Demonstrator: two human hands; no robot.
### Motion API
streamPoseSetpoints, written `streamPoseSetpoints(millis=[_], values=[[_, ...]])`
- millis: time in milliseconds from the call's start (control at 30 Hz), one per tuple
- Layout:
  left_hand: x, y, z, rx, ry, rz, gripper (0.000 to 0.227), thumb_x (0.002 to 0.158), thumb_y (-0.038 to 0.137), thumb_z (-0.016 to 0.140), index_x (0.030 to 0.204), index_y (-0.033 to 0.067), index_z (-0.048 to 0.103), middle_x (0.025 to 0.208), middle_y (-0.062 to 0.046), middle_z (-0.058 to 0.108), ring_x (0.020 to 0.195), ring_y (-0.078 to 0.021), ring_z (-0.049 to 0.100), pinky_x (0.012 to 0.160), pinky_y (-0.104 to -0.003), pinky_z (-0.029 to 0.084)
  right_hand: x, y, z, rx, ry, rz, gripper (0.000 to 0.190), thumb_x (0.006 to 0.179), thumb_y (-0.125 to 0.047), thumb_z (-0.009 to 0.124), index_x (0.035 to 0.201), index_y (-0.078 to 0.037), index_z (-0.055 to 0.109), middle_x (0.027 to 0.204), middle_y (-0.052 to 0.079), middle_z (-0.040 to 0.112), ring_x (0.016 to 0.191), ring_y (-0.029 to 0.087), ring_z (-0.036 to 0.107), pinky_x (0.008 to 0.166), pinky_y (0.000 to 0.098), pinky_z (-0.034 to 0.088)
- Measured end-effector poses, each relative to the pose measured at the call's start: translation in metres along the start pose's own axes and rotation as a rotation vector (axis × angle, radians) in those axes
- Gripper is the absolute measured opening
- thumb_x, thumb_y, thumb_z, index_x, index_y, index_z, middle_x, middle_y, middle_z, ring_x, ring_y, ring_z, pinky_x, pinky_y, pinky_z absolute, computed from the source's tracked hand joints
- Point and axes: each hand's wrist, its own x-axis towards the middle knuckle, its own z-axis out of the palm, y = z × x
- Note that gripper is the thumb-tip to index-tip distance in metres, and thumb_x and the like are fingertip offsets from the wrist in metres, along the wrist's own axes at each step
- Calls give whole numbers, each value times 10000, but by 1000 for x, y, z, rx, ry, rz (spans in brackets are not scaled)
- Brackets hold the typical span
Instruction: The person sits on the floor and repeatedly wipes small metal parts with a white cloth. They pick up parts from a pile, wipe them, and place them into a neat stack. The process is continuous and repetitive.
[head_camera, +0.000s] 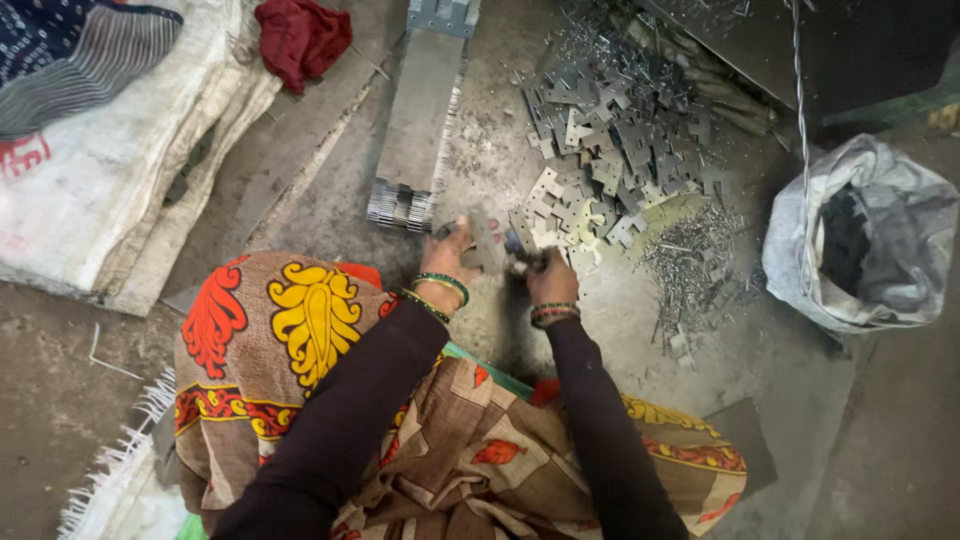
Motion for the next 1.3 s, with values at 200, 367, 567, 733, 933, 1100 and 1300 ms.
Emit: streamPoseSetpoints(millis=[200, 367, 567, 733, 933, 1100, 1300], values=[[28, -12, -19, 32, 310, -85, 474, 970, 377, 645, 1290, 80, 460, 1439, -196, 537, 1274, -323, 567, 919, -721, 528, 24, -44, 1, -65, 124, -156, 443, 718, -193, 818, 1138, -108, 702, 1000, 186, 693, 952, 408, 660, 822, 499, 541], [22, -16, -28, -143, -195, -54, 511, 969, 360, 591, 1340, 11, 640, 1177, -196, 673, 1045, -344, 652, 844, -502, 592, 34, -46, 13, -175, 43, -53, 332, 714, -190, 807, 1021, -112, 706, 1053, 186, 662, 991, 392, 654, 826, 487, 544], [2, -1, 6, -119, -194, -91, 390, 993, 207, 589, 1310, -17, 623, 984, -119, 707, 867, -244, 691, 798, -402, 607, 43, 39, -41, -93, -81, -100, 297, 814, -209, 766, 1088, -115, 703, 974, 158, 749, 936, 382, 706, 827, 497, 560], [-22, 7, 25, 240, -115, -37, 300, 960, 182, 589, 1211, 30, 652, 995, -80, 742, 799, -172, 684, 633, -333, 572, 92, 150, -282, -511, 237, 181, 241, 816, -193, 717, 1045, -152, 780, 1006, 169, 732, 920, 368, 694, 804, 483, 553], [-58, 10, 17, 442, -63, 37, 286, 1026, 229, 636, 1205, 7, 655, 897, -66, 711, 748, -171, 653, 612, -334, 531, 114, 215, -348, -603, 342, 270, 378, 801, -285, 760, 1105, -62, 732, 1082, 219, 699, 1020, 416, 648, 835, 512, 534], [-51, -6, -6, 284, -103, -53, 335, 1037, 298, 606, 1206, 33, 721, 828, -35, 673, 674, -143, 618, 628, -338, 557, 76, 169, -118, -435, -137, 64, 534, 789, -362, 795, 1155, 14, 692, 1146, 261, 671, 1104, 457, 609, 862, 536, 519], [-8, -17, -23, 296, -63, -112, 353, 1031, 344, 606, 1173, 36, 702, 855, -58, 702, 634, -160, 621, 598, -357, 563, 16, 113, -22, -253, -101, 147, 576, 743, -357, 827, 1134, 41, 683, 1225, 297, 612, 1060, 448, 642, 862, 481, 551]])
